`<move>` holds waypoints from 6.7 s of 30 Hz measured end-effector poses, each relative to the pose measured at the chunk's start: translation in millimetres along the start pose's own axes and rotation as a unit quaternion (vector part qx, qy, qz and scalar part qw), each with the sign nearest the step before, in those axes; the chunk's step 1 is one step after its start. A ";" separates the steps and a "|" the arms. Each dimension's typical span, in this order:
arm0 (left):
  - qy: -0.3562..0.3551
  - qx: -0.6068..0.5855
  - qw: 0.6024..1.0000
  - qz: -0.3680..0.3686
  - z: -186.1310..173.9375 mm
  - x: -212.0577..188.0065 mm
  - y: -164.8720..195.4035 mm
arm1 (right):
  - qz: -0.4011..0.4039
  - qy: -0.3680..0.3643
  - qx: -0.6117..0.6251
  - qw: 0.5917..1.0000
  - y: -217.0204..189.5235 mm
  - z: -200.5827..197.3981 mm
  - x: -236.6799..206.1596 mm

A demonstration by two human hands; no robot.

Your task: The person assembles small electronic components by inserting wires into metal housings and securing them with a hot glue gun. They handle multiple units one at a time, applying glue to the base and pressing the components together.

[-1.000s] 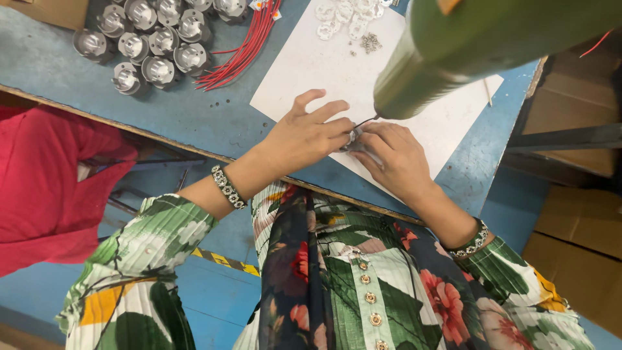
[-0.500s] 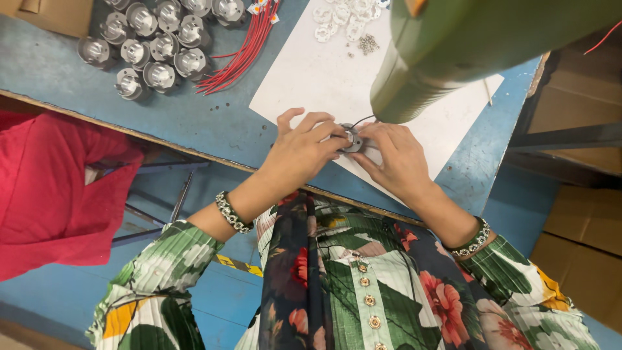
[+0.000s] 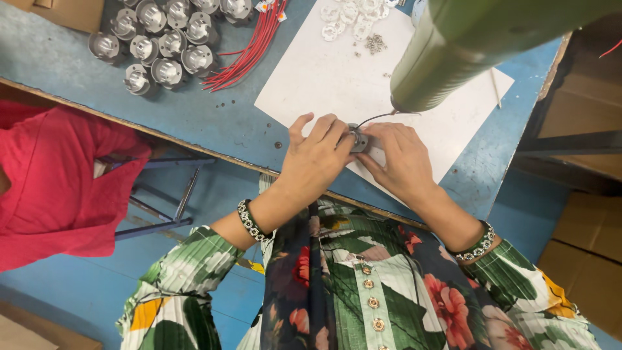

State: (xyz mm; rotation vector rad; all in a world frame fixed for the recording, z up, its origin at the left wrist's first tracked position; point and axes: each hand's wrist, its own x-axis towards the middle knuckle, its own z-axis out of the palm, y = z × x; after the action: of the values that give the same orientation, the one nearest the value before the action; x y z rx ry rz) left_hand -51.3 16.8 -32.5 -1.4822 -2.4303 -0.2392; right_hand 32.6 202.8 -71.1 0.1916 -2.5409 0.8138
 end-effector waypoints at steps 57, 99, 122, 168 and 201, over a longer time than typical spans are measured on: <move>0.066 0.001 0.998 0.020 0.6 -14.4 -27.4 | -0.046 -0.013 -0.048 0.998 -17.0 -5.8 13.1; 0.064 -0.019 0.992 0.111 -6.9 1.4 -38.4 | -0.034 -0.005 -0.022 0.999 -10.2 -3.4 11.5; 0.079 0.021 0.985 0.153 4.9 -3.5 -46.4 | -0.055 -0.015 -0.067 0.996 -18.1 -4.3 14.1; -0.004 -0.060 0.980 0.188 -3.3 0.1 -57.6 | -0.094 -0.043 -0.079 0.991 -12.5 -9.6 22.8; -0.092 -0.118 0.984 0.093 -17.0 2.6 -34.5 | -0.095 -0.027 -0.066 0.993 -6.8 -12.8 17.6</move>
State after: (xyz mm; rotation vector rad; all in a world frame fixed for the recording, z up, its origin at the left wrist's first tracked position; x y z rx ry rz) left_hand -80.4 -1.6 -15.4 -1.8995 -2.4507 -0.3757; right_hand 23.8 204.8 -50.1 0.4090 -2.5679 0.5721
